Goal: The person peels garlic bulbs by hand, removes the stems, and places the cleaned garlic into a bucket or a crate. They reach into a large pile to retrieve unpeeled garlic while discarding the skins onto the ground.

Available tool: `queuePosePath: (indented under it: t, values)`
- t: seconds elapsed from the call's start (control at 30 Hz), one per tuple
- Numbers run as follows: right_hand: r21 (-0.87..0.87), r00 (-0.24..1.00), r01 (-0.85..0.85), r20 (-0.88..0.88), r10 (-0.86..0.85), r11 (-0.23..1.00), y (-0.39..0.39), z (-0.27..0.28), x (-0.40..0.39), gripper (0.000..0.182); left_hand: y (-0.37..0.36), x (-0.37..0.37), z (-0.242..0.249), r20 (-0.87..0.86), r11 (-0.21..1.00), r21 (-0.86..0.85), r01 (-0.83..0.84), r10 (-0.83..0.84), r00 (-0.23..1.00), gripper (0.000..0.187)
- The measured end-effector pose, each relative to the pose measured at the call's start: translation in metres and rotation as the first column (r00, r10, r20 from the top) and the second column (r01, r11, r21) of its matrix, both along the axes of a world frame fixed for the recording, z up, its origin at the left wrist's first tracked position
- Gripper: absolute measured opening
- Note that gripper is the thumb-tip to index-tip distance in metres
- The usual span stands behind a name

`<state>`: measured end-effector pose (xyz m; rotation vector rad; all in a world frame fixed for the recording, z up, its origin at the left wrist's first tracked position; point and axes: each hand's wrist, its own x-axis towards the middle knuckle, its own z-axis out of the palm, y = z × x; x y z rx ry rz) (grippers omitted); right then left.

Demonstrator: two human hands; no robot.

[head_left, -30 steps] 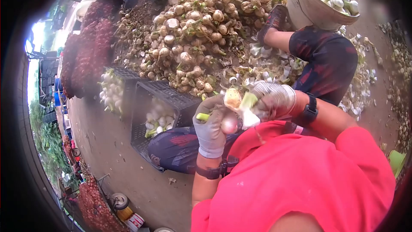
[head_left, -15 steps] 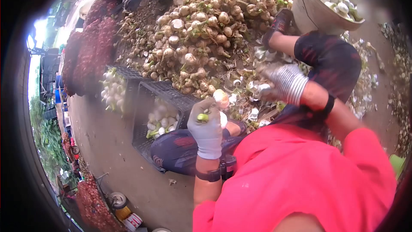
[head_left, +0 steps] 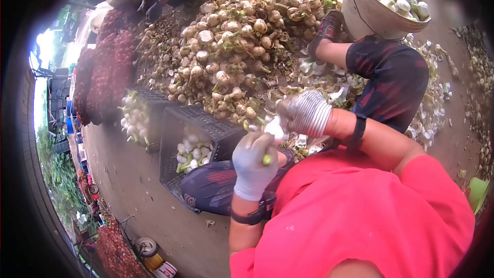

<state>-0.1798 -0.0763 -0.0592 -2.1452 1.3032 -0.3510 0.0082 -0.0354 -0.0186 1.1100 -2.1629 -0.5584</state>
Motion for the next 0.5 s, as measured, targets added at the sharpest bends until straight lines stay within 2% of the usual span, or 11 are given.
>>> queuePosePath:
  t: [0.07, 0.13, 0.17, 0.2, 0.27, 0.3, 0.33, 0.37, 0.4, 0.47, 0.5]
  values:
    - [0.092, 0.999, -0.004, -0.039, 0.008, 0.996, 0.0, -0.012, -0.012, 0.025, 0.013, 0.012, 0.014, -0.284, 0.963, 0.271, 0.008, 0.072, 0.956, 0.012]
    - [0.247, 0.966, -0.241, 0.156, 0.207, 0.939, 0.007, -0.001, -0.031, 0.025, 0.018, 0.027, 0.022, -0.469, 0.929, 0.369, -0.026, 0.211, 0.857, 0.016]
    - [0.415, 0.875, -0.442, 0.395, 0.28, 0.795, 0.014, 0.009, -0.044, 0.023, 0.017, 0.037, 0.02, -0.599, 0.89, 0.446, 0.089, 0.223, 0.769, 0.011]
    - [0.497, 0.734, -0.641, 0.619, 0.279, 0.584, 0.02, 0.02, -0.057, 0.022, 0.018, 0.042, 0.012, -0.733, 0.813, 0.561, 0.159, 0.399, 0.551, 0.015]
    - [0.194, 0.353, -0.749, 0.926, 0.133, 0.634, 0.028, 0.037, -0.074, 0.018, 0.012, 0.043, 0.003, -0.814, 0.753, 0.581, 0.31, 0.547, 0.198, 0.02]
    - [0.422, 0.642, -0.626, 0.756, 0.127, 0.656, 0.025, 0.043, -0.077, 0.02, 0.015, 0.051, -0.013, -0.749, 0.699, 0.607, 0.38, 0.662, -0.022, 0.023]
    - [0.586, 0.943, -0.322, 0.27, 0.196, 0.743, 0.017, 0.048, -0.07, 0.026, 0.013, 0.058, -0.027, -0.721, 0.652, 0.585, 0.482, 0.691, -0.059, 0.041]
    - [0.146, 0.991, -0.133, 0.044, 0.128, 0.98, 0.018, 0.024, -0.061, 0.03, 0.014, 0.06, -0.039, -0.75, 0.648, 0.565, 0.51, 0.662, -0.01, 0.039]
    - [-0.365, 0.99, -0.004, -0.132, -0.048, 0.931, 0.018, 0.001, -0.055, 0.035, 0.01, 0.05, -0.038, -0.777, 0.644, 0.543, 0.539, 0.629, 0.031, 0.037]
    - [-0.153, 0.953, 0.055, 0.304, -0.006, 0.987, 0.009, 0.017, -0.035, 0.04, 0.006, 0.03, -0.029, -0.778, 0.636, 0.572, 0.518, 0.62, 0.097, 0.034]
    - [0.167, 0.906, 0.003, 0.417, -0.073, 0.986, 0.006, 0.034, -0.025, 0.037, 0.007, 0.025, -0.025, -0.745, 0.618, 0.619, 0.484, 0.658, 0.112, 0.031]
